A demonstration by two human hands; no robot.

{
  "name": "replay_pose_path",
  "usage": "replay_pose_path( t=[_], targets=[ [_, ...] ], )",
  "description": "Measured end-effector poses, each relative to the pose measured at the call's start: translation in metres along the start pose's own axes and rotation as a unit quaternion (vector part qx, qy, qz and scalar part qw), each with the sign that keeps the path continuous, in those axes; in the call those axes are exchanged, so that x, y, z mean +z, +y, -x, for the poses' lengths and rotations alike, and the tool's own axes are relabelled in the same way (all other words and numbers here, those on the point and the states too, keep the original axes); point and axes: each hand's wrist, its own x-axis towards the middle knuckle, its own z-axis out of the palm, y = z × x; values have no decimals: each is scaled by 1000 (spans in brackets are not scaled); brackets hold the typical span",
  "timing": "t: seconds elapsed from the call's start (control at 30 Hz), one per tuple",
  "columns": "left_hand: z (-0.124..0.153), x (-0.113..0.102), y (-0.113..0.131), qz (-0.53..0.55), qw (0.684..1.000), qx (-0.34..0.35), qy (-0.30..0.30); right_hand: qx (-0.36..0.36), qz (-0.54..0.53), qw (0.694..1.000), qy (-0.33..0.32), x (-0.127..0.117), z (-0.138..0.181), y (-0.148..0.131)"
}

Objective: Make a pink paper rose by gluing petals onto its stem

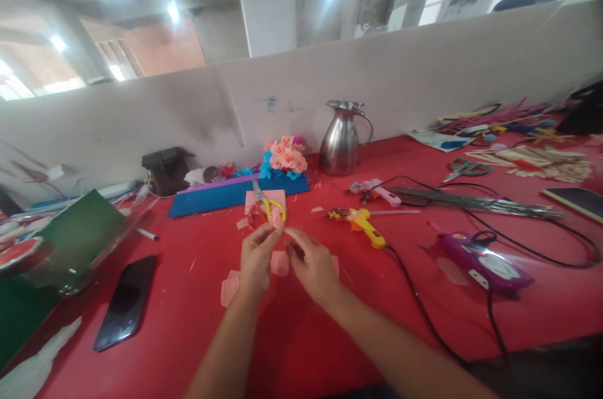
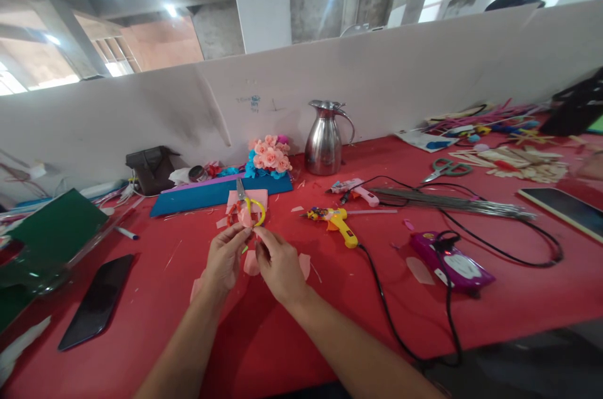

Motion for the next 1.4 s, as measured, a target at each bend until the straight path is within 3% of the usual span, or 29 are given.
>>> replay_pose_path(
  t=[0.27,0.47,0.83,1.4],
  targets=[
    [-2,0,-2,-5,1000,13,-12,3,-23,1000,7,0,-1,-2],
    [-3,-2,0,17,999,-22,-17,28,-99,995,7,1,-3,-3],
    [-2,-4,-1,21,997,-29,-63,25,-99,995,-14,-2,-2,-7],
    [1,-2,2,-12,997,-17,-71,33,-118,992,-9,-1,-3,-8]
  ],
)
